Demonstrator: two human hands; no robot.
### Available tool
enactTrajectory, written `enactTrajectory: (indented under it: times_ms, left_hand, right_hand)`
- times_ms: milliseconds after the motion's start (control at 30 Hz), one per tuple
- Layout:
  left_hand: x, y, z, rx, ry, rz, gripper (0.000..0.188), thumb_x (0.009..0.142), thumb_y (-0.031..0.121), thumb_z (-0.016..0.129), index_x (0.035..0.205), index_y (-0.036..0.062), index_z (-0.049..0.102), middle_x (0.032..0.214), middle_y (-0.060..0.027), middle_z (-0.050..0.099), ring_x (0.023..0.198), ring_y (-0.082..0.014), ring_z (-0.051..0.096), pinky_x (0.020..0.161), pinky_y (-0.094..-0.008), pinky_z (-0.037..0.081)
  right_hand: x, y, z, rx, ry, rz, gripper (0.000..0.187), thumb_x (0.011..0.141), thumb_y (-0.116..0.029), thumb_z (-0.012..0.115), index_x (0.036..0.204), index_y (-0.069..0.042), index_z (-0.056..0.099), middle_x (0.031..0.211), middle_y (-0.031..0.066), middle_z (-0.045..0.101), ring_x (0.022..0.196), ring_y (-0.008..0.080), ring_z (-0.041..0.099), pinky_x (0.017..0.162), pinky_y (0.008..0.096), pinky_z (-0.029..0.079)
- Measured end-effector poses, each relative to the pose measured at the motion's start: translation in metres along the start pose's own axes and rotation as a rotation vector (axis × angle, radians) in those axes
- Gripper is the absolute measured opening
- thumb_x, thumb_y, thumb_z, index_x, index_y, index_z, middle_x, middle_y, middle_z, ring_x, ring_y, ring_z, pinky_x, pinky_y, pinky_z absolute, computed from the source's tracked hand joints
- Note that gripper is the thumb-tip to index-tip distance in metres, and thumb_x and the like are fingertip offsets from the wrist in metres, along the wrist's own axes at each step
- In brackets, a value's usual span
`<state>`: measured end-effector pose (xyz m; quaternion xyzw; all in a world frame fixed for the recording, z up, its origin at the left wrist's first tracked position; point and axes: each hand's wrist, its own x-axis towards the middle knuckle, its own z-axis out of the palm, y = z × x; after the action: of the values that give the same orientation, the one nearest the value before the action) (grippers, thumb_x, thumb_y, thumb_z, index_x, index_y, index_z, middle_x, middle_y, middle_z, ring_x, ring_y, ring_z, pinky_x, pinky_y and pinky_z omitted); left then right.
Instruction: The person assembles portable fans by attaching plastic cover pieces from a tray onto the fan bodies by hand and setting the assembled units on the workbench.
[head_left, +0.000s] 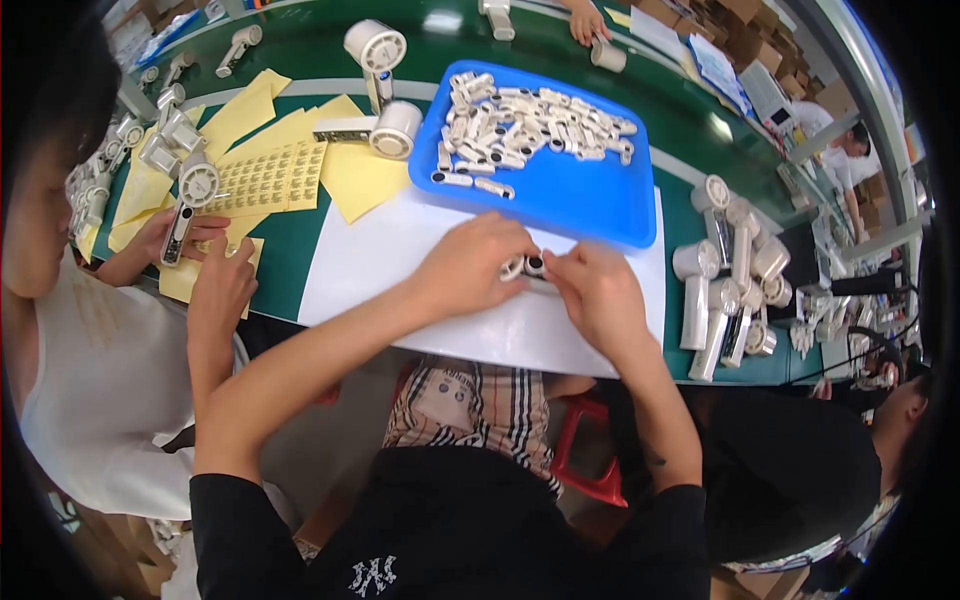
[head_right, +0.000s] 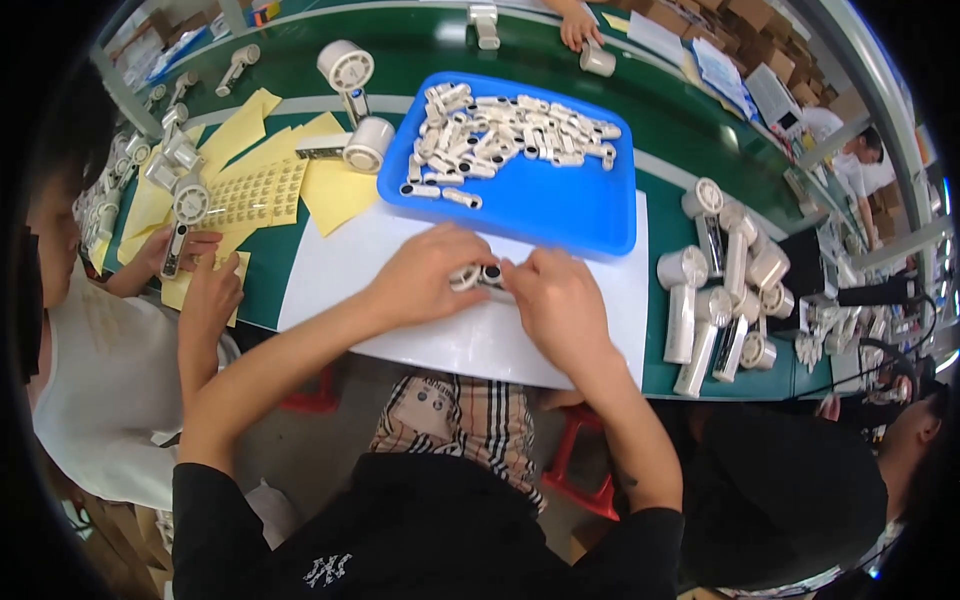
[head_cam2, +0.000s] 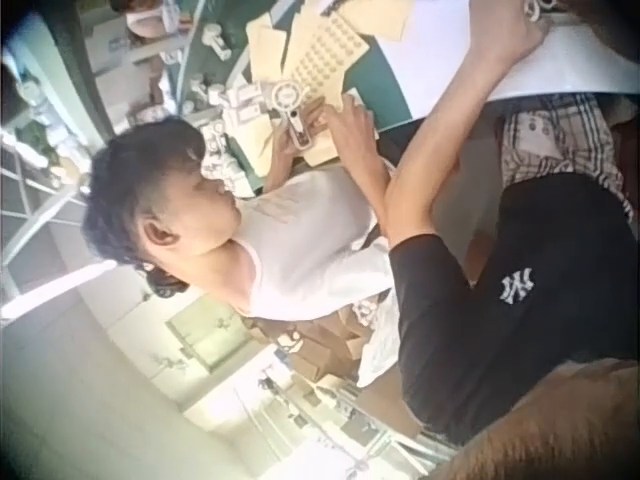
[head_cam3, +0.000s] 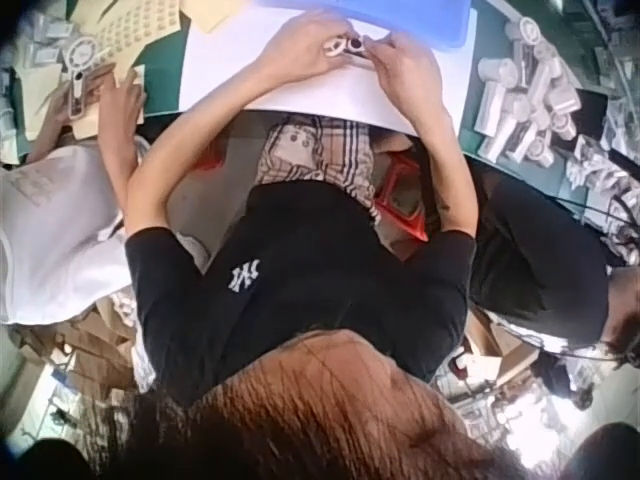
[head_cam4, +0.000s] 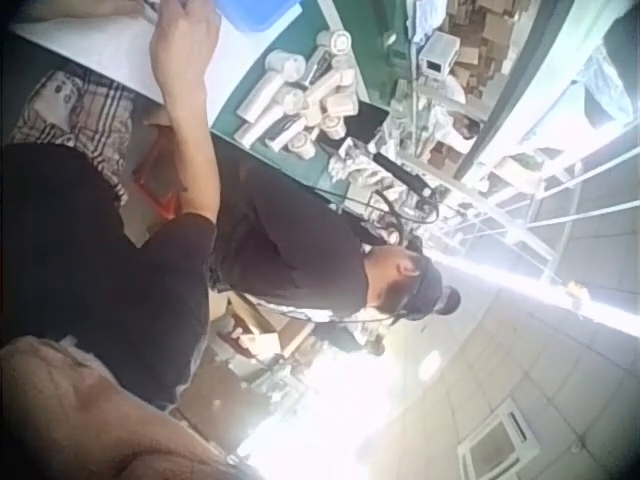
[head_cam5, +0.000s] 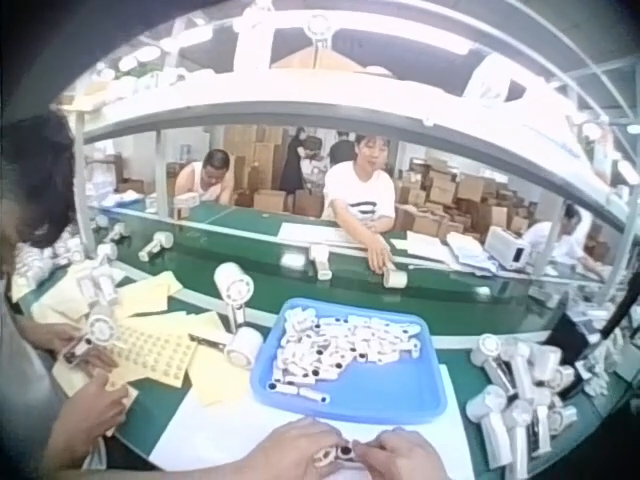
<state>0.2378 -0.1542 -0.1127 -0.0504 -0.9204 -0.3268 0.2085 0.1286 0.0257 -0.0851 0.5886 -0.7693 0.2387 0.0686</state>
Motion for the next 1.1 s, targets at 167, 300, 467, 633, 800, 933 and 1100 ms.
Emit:
enactTrajectory:
  times_ms: [167, 300, 467, 633, 800, 933, 1100]
  left_hand:
    - [-0.013, -0.003, 0.010, 0.110, 0.111, 0.099, 0.032, 0.071, 0.014, 0.078, 0.100, 0.0083, 0.064, 0.101, -0.0059, 0.065, 0.098, -0.0296, 0.058, 0.084, -0.0401, 0.048]
    - [-0.018, 0.023, 0.015, 0.163, 0.164, 0.097, 0.028, 0.069, 0.019, 0.080, 0.087, 0.0105, 0.061, 0.094, -0.0041, 0.063, 0.097, -0.0269, 0.059, 0.083, -0.0426, 0.045]
    - [-0.020, 0.040, 0.017, 0.275, -0.156, -0.186, 0.034, 0.066, 0.021, 0.081, 0.086, 0.0116, 0.054, 0.089, -0.0012, 0.063, 0.093, -0.0260, 0.059, 0.077, -0.0414, 0.044]
    - [-0.027, 0.033, 0.026, 0.270, -0.050, -0.153, 0.037, 0.066, 0.019, 0.079, 0.093, 0.0136, 0.054, 0.086, 0.0011, 0.064, 0.088, -0.0258, 0.061, 0.074, -0.0419, 0.043]
    - [-0.022, 0.033, 0.026, 0.265, -0.045, -0.175, 0.036, 0.067, 0.014, 0.077, 0.097, 0.0142, 0.057, 0.087, -0.0008, 0.066, 0.089, -0.0270, 0.063, 0.073, -0.0427, 0.045]
    - [-0.017, 0.034, 0.027, 0.240, -0.035, -0.224, 0.041, 0.067, 0.022, 0.081, 0.101, 0.0134, 0.060, 0.088, -0.0062, 0.070, 0.090, -0.0298, 0.064, 0.075, -0.0434, 0.048]
    - [-0.009, 0.029, 0.022, 0.187, 0.012, -0.250, 0.047, 0.066, 0.031, 0.085, 0.104, 0.0132, 0.061, 0.092, -0.0093, 0.072, 0.091, -0.0326, 0.066, 0.078, -0.0428, 0.051]
  right_hand:
    - [0.007, 0.016, 0.001, 0.222, -0.127, 0.080, 0.024, 0.080, -0.012, 0.074, 0.103, -0.002, 0.071, 0.089, 0.0136, 0.063, 0.088, 0.0309, 0.060, 0.078, 0.0381, 0.049]
    - [-0.013, 0.030, 0.002, 0.417, -0.222, 0.070, 0.046, 0.080, -0.016, 0.075, 0.121, -0.002, 0.061, 0.110, 0.0167, 0.062, 0.100, 0.0334, 0.058, 0.088, 0.0380, 0.048]
    - [-0.029, 0.012, 0.018, 0.316, -0.226, -0.073, 0.054, 0.079, -0.019, 0.074, 0.125, -0.001, 0.053, 0.116, 0.0159, 0.060, 0.103, 0.0357, 0.056, 0.092, 0.0409, 0.045]
    - [-0.039, 0.012, 0.032, 0.203, -0.145, -0.094, 0.053, 0.077, -0.015, 0.075, 0.124, -0.002, 0.055, 0.117, 0.0140, 0.061, 0.100, 0.0358, 0.056, 0.089, 0.0423, 0.045]
    - [-0.042, 0.010, 0.036, 0.404, -0.051, 0.055, 0.049, 0.074, -0.014, 0.077, 0.120, -0.002, 0.063, 0.112, 0.0149, 0.066, 0.099, 0.0329, 0.060, 0.088, 0.0397, 0.048]
    - [-0.037, 0.017, 0.034, 0.621, -0.110, 0.282, 0.052, 0.072, -0.014, 0.081, 0.121, -0.004, 0.067, 0.110, 0.0155, 0.068, 0.098, 0.0264, 0.064, 0.091, 0.0349, 0.049]
    - [-0.026, 0.025, 0.024, 0.414, -0.107, 0.074, 0.057, 0.073, -0.014, 0.080, 0.126, -0.004, 0.063, 0.117, 0.0181, 0.064, 0.112, 0.0277, 0.058, 0.098, 0.0357, 0.045]
